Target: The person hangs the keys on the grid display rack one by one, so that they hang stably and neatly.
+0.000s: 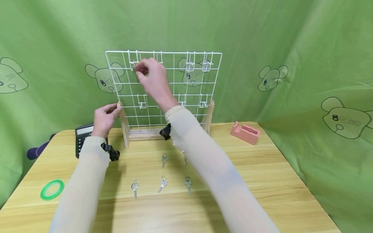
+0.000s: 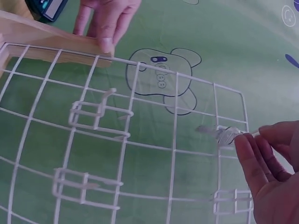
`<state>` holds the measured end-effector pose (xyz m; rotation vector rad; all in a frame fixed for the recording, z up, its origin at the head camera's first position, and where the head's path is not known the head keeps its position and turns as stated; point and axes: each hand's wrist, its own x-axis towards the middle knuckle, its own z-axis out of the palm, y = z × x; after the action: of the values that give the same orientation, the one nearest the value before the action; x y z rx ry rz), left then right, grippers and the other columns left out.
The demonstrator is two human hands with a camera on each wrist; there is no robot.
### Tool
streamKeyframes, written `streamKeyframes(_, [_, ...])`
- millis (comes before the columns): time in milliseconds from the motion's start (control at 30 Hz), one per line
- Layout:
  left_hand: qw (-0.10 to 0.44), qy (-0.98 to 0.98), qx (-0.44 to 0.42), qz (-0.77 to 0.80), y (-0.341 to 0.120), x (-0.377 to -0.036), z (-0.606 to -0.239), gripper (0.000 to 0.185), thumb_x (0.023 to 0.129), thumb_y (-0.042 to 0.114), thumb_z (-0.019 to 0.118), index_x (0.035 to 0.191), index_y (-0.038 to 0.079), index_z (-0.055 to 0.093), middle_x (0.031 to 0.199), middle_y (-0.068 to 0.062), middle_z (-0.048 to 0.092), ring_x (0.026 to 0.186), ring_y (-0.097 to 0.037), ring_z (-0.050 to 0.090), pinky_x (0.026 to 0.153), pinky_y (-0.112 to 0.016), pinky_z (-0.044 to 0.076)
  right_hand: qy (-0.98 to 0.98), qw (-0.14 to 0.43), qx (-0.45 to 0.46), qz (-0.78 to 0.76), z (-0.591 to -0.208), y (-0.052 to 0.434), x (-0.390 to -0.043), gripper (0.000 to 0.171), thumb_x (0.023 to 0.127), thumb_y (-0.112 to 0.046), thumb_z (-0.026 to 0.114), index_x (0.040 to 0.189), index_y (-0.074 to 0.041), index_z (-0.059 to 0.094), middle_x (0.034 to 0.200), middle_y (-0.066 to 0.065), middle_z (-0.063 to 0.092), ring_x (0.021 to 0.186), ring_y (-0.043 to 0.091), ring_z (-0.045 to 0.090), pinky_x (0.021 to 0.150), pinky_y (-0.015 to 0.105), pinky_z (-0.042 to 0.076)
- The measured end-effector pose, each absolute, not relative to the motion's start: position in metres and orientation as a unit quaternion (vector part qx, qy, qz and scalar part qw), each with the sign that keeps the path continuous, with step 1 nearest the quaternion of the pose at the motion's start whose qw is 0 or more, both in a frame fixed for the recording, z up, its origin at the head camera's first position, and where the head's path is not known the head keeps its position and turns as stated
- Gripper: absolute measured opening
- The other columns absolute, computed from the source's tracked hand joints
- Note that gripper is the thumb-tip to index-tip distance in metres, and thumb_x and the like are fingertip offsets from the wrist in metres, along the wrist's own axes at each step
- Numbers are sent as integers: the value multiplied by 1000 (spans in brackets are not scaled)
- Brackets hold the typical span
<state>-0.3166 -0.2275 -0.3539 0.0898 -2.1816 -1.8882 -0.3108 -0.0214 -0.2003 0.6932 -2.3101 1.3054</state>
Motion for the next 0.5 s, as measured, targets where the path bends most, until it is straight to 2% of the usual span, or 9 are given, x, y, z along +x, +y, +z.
streamKeyframes(300, [122, -745, 30, -655, -227, -315, -354, 48, 96, 21, 66, 138, 3, 53, 131, -18, 56, 116, -24, 56, 99, -24, 50, -831, 160, 301, 440, -231, 2, -297, 15, 94, -3, 64, 109, -2, 67, 101, 3, 63, 92, 12, 59, 84, 14, 51])
streamKeyframes(500, [123, -746, 25, -653, -227, -314, -353, 47, 96, 21, 65, 138, 3, 53, 134, -19, 55, 118, -25, 55, 99, -24, 50, -843, 120, 320, 415, -256, 16, -288, 18, 95, -4, 64, 112, -2, 66, 103, 3, 64, 95, 13, 59, 86, 13, 51])
